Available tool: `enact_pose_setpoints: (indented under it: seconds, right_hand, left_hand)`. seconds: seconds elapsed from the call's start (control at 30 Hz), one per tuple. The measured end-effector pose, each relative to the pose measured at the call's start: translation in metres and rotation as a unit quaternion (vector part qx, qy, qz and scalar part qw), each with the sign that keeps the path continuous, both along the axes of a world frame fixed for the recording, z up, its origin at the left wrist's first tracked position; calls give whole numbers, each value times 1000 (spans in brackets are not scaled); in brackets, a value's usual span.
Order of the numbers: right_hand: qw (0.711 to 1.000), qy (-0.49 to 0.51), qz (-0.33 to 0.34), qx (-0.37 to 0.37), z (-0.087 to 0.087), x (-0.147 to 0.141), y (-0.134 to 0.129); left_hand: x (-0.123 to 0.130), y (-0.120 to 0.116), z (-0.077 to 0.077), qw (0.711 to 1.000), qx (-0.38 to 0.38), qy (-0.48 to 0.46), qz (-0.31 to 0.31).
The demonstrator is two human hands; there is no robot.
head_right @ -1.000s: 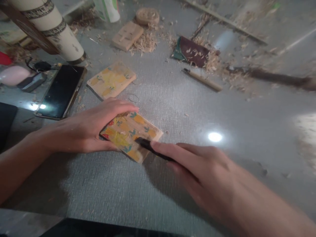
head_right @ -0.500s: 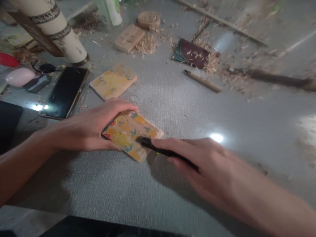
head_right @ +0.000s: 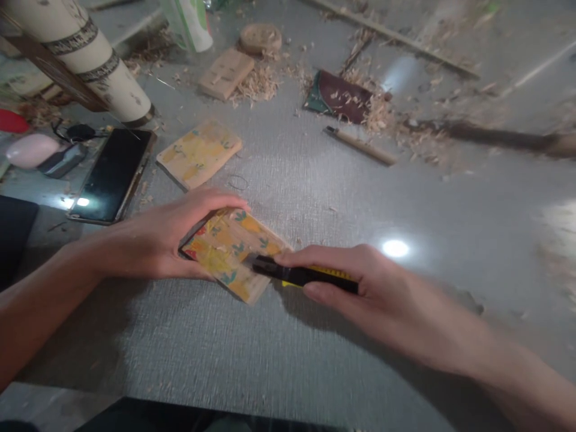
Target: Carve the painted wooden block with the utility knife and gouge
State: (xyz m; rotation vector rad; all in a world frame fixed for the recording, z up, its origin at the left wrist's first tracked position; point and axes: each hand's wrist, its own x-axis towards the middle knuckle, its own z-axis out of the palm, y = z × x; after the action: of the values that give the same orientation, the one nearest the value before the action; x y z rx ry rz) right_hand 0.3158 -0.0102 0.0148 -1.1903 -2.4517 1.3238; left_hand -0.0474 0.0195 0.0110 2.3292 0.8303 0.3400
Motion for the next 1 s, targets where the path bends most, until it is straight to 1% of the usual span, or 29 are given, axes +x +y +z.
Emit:
enact_pose_setpoints:
  seconds: [0.2,0.3,0.47,0.53,0.7,0.8,1.0]
  right_hand:
    - [1000,-5,-30,-5,3,-3,-5]
    - [1000,-2,-17,-13,1,0,-5]
    - [998,30,-27,-51,-3,5,1]
    - [998,33,-23,-51,-3,5,2]
    - [999,-11,-43,12,7,-3,-7]
    - [998,-1,-42,54,14,-10,-17]
    - [995,0,-32,92,19,-14,-27]
  left_hand:
    - [1,-2,1,1000,1,5,5]
    - [2,-2,0,1000,6,3,5]
    - [1,-1,0,1000,5,6,5]
    - [1,-1,0,1000,5,6,5]
    - [2,-2,0,1000,6,-4,9]
    - [3,-2,1,1000,5,-1,13]
    - [4,-2,2,1000,10,-2,8]
